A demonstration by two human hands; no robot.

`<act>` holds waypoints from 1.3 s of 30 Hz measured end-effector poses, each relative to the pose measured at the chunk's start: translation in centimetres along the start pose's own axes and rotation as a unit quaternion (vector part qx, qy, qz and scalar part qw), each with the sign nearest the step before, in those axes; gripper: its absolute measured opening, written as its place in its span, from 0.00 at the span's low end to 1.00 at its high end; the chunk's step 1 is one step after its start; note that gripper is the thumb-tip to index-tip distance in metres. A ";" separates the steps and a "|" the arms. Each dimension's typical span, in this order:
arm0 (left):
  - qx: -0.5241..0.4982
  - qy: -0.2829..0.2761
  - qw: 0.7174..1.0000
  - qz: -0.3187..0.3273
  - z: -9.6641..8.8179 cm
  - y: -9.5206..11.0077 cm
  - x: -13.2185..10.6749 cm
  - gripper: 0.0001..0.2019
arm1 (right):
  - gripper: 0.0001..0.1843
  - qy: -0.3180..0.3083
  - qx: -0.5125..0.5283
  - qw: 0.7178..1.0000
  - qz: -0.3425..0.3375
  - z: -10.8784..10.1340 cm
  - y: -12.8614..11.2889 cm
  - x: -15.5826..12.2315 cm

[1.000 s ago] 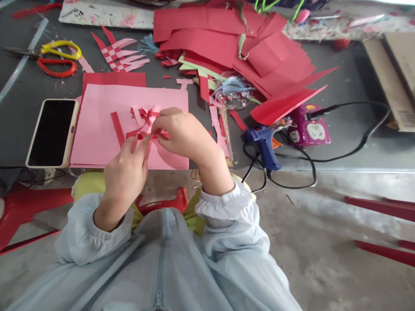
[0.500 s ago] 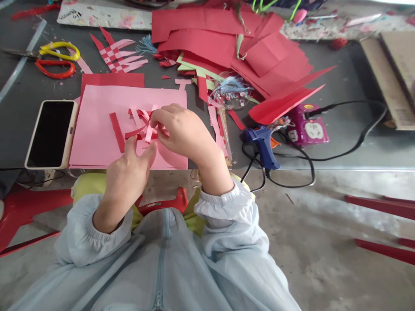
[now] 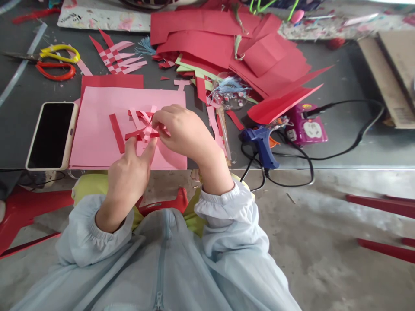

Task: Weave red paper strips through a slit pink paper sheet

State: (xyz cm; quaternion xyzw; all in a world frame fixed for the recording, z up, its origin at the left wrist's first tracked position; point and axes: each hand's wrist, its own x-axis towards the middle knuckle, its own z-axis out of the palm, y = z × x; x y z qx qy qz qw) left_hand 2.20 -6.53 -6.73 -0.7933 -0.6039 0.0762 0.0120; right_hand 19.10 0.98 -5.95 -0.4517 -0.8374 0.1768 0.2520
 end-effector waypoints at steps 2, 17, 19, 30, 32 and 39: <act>-0.004 0.011 1.000 -0.001 0.0 0.0 -0.1 0.31 | 0.11 -0.001 0.001 1.000 -0.001 0.1 0.0 0.0; -0.060 0.092 0.994 -0.014 -0.1 0.0 -1.0 0.23 | 0.14 -0.003 -0.016 1.000 -0.015 0.3 0.1 0.0; -0.057 0.096 0.993 -0.032 0.0 0.0 -0.9 0.22 | 0.15 -0.010 -0.023 0.999 -0.024 0.3 0.1 0.0; -0.050 0.069 0.996 -0.037 -0.3 0.1 -0.8 0.19 | 0.19 -0.034 -0.061 0.997 -0.019 0.9 -0.3 -0.1; -0.067 0.065 0.995 -0.046 -0.2 0.1 -0.8 0.20 | 0.20 -0.037 -0.067 0.997 -0.019 1.1 -0.4 -0.1; -0.135 0.158 0.976 -0.066 0.2 -1.5 -0.4 0.16 | 0.23 -0.054 -0.075 0.996 -0.020 1.4 -0.5 -0.1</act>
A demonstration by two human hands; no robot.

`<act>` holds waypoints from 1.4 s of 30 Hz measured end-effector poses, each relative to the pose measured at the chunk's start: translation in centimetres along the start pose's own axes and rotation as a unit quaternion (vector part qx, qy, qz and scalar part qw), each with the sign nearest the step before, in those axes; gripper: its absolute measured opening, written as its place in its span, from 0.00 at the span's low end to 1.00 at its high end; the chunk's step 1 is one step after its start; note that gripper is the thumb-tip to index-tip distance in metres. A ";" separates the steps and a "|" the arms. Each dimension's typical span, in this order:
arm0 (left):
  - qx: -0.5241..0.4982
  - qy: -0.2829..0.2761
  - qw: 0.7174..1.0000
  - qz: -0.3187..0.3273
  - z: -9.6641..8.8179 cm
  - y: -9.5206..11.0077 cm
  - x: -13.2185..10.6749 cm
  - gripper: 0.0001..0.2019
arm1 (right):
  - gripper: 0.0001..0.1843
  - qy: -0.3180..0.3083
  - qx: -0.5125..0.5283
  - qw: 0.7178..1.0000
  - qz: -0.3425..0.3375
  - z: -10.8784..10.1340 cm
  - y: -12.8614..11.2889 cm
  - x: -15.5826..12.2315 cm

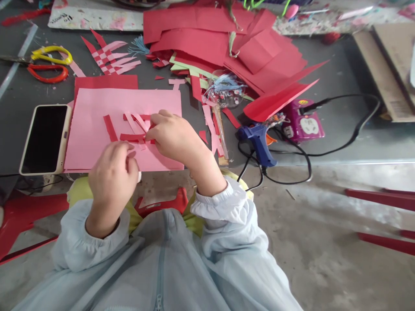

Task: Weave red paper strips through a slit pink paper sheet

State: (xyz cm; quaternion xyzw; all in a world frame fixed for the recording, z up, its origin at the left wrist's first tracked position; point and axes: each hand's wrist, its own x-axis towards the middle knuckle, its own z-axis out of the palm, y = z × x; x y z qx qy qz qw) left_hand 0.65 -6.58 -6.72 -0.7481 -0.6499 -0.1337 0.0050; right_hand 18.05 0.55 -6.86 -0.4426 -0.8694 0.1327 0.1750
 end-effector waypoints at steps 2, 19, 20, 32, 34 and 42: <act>0.004 0.043 0.999 -0.003 -0.2 -0.9 0.7 0.16 | 0.23 0.000 -0.007 1.000 -0.001 0.0 0.0 0.0; 0.028 -0.050 0.995 0.081 -0.7 -4.0 4.4 0.15 | 0.22 0.036 -0.030 0.999 -0.017 0.1 0.2 0.4; 0.021 -0.054 0.995 0.083 -0.7 -4.1 4.5 0.15 | 0.22 0.040 -0.032 0.999 -0.019 0.1 0.2 0.4; 0.012 -0.071 0.995 0.070 -0.9 -3.8 5.5 0.13 | 0.24 0.037 -0.026 0.999 -0.019 0.0 0.3 0.4; 0.012 -0.063 0.996 0.064 -0.7 -3.9 5.4 0.14 | 0.24 0.039 -0.023 0.999 -0.019 0.1 0.4 0.4; -0.032 0.090 0.981 0.166 0.5 -3.6 4.1 0.07 | 0.23 0.043 -0.011 0.999 -0.010 0.5 0.6 0.4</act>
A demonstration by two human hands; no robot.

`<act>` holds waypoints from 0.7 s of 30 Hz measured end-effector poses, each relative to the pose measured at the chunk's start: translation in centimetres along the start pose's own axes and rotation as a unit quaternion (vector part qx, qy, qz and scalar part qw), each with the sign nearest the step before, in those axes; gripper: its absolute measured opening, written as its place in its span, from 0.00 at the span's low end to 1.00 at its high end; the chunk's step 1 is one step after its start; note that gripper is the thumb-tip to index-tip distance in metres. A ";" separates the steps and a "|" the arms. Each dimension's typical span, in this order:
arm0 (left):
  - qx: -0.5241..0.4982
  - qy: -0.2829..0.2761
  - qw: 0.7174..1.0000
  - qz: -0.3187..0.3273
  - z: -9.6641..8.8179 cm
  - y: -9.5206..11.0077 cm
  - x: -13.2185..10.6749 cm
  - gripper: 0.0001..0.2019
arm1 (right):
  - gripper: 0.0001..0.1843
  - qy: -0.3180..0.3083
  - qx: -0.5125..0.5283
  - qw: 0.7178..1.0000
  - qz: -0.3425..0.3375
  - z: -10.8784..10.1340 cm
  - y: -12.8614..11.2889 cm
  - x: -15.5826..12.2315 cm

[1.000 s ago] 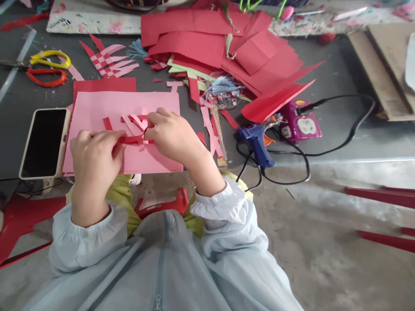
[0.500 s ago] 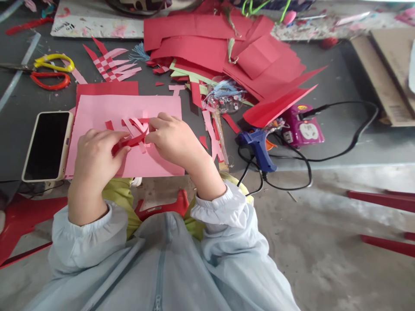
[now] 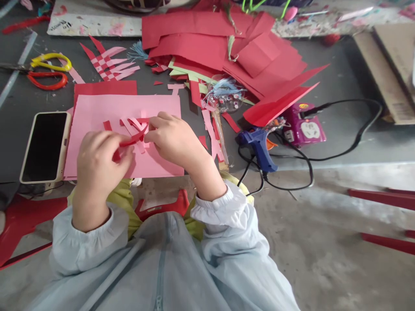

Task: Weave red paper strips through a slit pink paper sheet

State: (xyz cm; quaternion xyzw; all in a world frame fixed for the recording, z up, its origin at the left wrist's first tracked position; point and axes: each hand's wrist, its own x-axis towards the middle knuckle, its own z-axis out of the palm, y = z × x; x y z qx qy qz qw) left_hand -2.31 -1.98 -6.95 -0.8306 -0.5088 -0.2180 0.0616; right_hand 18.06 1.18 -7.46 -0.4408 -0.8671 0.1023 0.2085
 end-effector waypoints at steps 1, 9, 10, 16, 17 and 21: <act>-0.007 0.010 1.000 0.026 0.1 0.4 -0.1 0.07 | 0.23 0.003 0.001 1.000 0.003 0.0 0.0 0.0; 0.009 0.028 0.999 0.038 0.7 2.3 -0.9 0.12 | 0.20 0.012 0.013 1.000 0.012 -0.4 0.1 0.2; 0.011 0.026 0.999 0.024 0.7 2.4 -1.0 0.13 | 0.21 0.015 0.012 1.000 0.012 -0.4 0.1 0.2; 0.009 0.041 0.999 -0.005 0.7 2.4 -1.4 0.14 | 0.21 0.014 -0.001 1.000 0.012 -0.4 0.1 0.2; 0.008 0.043 0.999 0.000 0.7 2.5 -1.5 0.13 | 0.21 0.013 -0.004 1.000 0.013 -0.4 0.1 0.2; 0.004 0.048 0.999 -0.012 0.8 2.5 -1.7 0.13 | 0.22 0.006 -0.011 1.000 0.012 -0.4 0.0 0.2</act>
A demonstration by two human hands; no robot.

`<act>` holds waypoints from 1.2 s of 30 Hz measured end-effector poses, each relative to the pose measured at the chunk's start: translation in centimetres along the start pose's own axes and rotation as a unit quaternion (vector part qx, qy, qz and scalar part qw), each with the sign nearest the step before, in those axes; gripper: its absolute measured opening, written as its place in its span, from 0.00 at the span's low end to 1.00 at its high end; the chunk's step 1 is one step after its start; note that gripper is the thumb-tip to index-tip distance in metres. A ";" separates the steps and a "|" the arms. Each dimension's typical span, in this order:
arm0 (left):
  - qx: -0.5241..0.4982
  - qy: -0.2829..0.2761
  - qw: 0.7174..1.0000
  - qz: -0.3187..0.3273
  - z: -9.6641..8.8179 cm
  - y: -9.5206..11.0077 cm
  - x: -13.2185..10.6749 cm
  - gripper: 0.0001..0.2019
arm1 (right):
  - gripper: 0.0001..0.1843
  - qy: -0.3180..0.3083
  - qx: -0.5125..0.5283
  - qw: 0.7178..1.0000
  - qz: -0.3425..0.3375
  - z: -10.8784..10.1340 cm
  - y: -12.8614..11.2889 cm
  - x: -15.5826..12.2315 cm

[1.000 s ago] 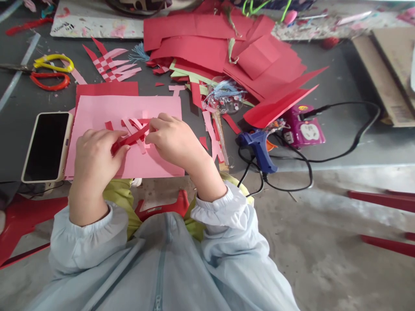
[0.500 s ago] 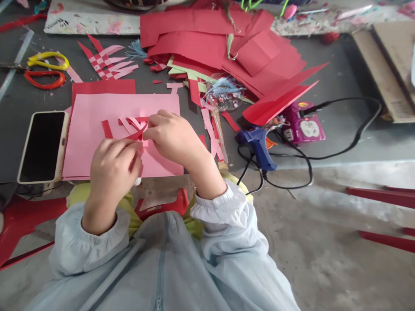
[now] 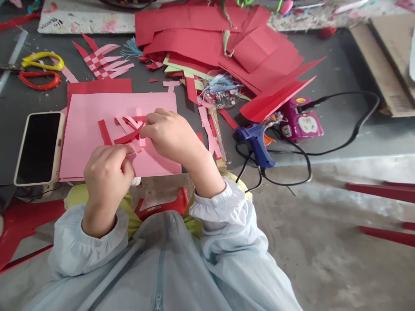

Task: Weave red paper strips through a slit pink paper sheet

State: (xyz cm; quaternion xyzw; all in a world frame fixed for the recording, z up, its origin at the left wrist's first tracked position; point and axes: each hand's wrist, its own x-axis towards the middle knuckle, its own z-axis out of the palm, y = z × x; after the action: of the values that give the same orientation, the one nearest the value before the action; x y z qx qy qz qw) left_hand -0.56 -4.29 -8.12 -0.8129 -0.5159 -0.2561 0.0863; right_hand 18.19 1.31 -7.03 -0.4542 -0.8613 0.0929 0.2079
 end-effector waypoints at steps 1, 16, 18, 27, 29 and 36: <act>-0.003 0.001 1.000 -0.008 0.1 0.0 -0.1 0.14 | 0.22 -0.002 -0.001 1.000 0.000 0.0 0.0 0.0; -0.016 -0.006 0.998 -0.053 0.3 0.3 -0.1 0.19 | 0.21 -0.016 0.009 1.000 0.003 -0.3 0.2 0.0; -0.012 -0.002 0.999 -0.046 0.3 0.3 -0.1 0.20 | 0.21 -0.017 0.008 1.000 0.003 -0.2 0.2 0.0; -0.016 -0.053 0.998 -0.001 0.2 0.6 0.1 0.18 | 0.21 -0.010 0.017 1.000 0.004 -0.1 0.3 -0.1; -0.013 -0.075 0.997 0.021 0.3 0.6 0.2 0.18 | 0.21 -0.010 0.028 1.000 0.006 -0.1 0.3 -0.1; 0.006 -0.115 0.993 0.041 1.1 0.8 0.6 0.17 | 0.17 0.010 0.047 0.999 0.003 0.0 0.7 0.0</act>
State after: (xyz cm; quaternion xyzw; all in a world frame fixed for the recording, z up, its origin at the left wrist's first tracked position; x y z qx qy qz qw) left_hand 0.73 -3.76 -8.60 -0.8566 -0.4905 -0.1544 0.0419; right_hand 18.70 1.70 -7.23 -0.4474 -0.8526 0.1291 0.2372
